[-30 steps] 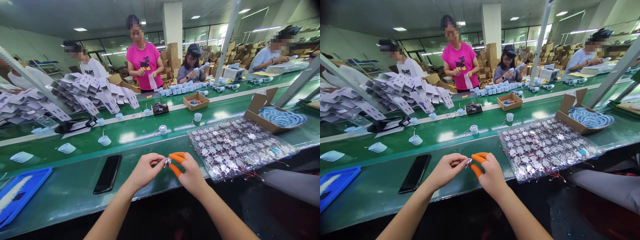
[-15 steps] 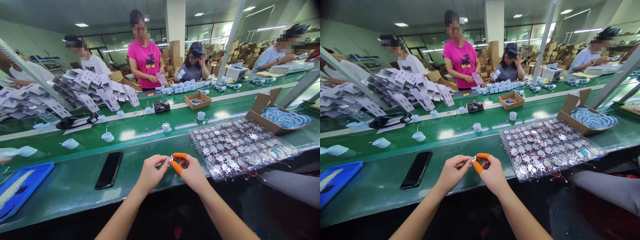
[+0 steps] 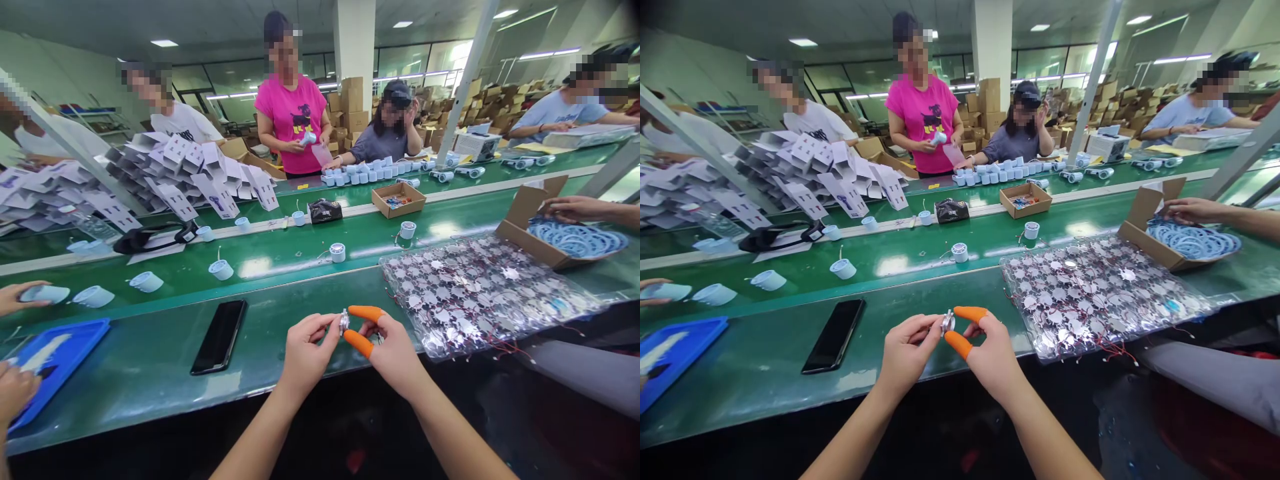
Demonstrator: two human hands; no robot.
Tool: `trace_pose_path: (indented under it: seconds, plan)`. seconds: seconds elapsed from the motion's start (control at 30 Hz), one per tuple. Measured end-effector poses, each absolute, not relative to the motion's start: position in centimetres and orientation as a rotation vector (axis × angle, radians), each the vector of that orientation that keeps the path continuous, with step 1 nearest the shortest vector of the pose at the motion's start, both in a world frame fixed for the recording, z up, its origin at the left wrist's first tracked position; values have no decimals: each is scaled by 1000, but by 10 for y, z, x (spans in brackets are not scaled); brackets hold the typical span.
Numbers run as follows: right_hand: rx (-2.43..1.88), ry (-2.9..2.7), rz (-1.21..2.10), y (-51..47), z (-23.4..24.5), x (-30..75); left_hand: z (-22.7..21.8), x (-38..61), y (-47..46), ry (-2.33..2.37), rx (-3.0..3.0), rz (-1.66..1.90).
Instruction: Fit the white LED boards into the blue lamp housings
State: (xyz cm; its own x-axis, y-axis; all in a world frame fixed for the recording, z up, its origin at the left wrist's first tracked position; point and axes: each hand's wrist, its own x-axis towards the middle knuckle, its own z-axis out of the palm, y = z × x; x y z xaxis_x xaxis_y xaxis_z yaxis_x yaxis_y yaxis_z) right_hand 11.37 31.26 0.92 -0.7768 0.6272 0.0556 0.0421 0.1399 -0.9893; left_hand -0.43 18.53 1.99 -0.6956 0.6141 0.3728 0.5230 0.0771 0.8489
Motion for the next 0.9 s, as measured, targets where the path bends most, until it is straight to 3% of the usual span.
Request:
trace_pose_path:
  seconds: [0.37, 0.9]
  plan:
    - [-512, -1628, 2097, 307, 8, 109, 13, 11, 189, 2204, 1021, 1910]
    - [-490, -1612, 2118, 304, -14, 107, 0, 9, 193, 2007, 734, 1951]
